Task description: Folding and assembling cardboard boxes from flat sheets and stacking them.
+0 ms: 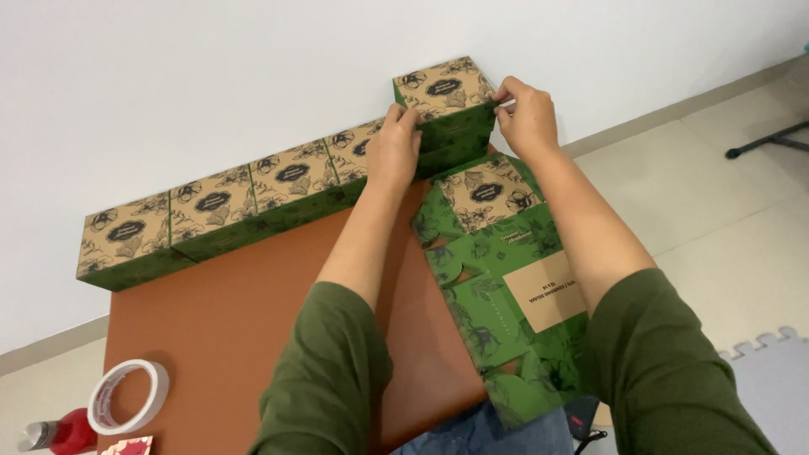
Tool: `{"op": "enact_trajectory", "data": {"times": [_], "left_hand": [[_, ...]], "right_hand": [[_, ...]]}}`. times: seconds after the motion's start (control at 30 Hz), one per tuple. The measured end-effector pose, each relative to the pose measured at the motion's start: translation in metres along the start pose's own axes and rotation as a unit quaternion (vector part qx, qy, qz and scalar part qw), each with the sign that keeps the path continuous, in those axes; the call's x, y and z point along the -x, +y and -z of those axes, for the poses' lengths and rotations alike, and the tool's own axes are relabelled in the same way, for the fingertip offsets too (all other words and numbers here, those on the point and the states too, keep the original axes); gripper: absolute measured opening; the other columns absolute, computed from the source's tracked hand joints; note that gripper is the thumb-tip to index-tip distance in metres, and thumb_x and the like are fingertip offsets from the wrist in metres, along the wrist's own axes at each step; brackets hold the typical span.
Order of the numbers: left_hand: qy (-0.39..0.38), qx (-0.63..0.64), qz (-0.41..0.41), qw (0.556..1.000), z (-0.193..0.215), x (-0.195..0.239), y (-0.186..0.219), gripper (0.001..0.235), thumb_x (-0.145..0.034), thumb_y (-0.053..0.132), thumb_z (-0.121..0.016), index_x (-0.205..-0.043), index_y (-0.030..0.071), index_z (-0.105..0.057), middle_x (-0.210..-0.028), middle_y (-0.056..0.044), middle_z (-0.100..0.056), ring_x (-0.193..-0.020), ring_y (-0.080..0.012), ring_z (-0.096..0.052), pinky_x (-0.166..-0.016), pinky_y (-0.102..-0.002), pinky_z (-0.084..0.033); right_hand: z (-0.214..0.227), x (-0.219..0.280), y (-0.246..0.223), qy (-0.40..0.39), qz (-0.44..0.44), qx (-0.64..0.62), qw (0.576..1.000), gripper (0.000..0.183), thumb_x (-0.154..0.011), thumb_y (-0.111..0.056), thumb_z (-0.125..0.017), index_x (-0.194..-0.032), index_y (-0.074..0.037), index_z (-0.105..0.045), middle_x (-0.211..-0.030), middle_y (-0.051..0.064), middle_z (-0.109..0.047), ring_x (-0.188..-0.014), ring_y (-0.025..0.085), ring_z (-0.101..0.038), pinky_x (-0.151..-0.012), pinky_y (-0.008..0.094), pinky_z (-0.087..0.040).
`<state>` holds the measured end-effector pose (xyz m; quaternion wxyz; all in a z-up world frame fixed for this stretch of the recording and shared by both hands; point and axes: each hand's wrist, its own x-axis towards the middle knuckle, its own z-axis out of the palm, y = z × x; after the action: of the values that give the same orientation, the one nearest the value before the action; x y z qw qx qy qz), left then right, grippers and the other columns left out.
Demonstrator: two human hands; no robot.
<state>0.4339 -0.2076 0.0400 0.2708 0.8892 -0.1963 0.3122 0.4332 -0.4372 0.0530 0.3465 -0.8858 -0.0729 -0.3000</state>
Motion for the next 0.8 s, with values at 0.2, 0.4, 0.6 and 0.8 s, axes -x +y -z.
{"op": "enact_trajectory", "data": {"times": [0.2, 0.4, 0.6, 0.8], "left_hand": [[0.022, -0.013, -0.02, 0.999, -0.001, 0.003, -0.001, 0.027, -0.083, 0.0, -0.069, -0.108, 0.007, -0.062, -0.106, -0.008, -0.057, -0.067, -0.032, -0.065, -0.061, -0.044, -0.054], [-0.013, -0.075, -0.023, 0.997, 0.007, 0.005, 0.005, 0.031, -0.087, 0.01, -0.07, -0.116, 0.005, -0.064, -0.112, -0.009, -0.059, -0.069, -0.0305, -0.066, -0.058, -0.04, -0.055], [-0.112, 0.038, -0.081, 0.99, 0.086, 0.051, 0.053, 0.028, -0.104, 0.012, -0.051, -0.131, 0.013, -0.059, -0.1, -0.006, -0.064, -0.092, -0.0272, -0.07, -0.067, -0.038, -0.061], [-0.201, 0.441, -0.207, 0.85, 0.282, 0.179, 0.153, 0.044, -0.102, 0.004, -0.025, -0.112, -0.003, -0.068, -0.079, -0.014, -0.063, -0.073, -0.0344, -0.062, -0.066, -0.047, -0.055]], "right_hand": [[-0.002, 0.001, -0.001, 0.001, -0.005, 0.021, 1.0, 0.021, -0.081, 0.012, -0.067, -0.094, -0.004, -0.07, -0.091, 0.006, -0.075, -0.074, 0.02, -0.073, -0.066, 0.035, -0.055], [0.002, 0.006, -0.008, -0.015, 0.027, 0.023, 0.999, 0.029, -0.079, 0.015, -0.059, -0.102, -0.001, -0.065, -0.098, 0.013, -0.073, -0.084, 0.027, -0.071, -0.073, 0.04, -0.054], [0.057, 0.053, -0.08, -0.189, -0.043, 0.098, 0.976, 0.072, -0.094, 0.005, -0.062, -0.157, -0.003, -0.03, -0.149, 0.044, -0.032, -0.131, 0.058, -0.046, -0.102, 0.069, -0.045], [0.108, 0.204, -0.121, -0.393, -0.074, 0.237, 0.885, 0.062, -0.099, -0.029, -0.057, -0.156, -0.017, -0.034, -0.152, 0.029, -0.042, -0.131, 0.048, -0.053, -0.106, 0.059, -0.046]]}}
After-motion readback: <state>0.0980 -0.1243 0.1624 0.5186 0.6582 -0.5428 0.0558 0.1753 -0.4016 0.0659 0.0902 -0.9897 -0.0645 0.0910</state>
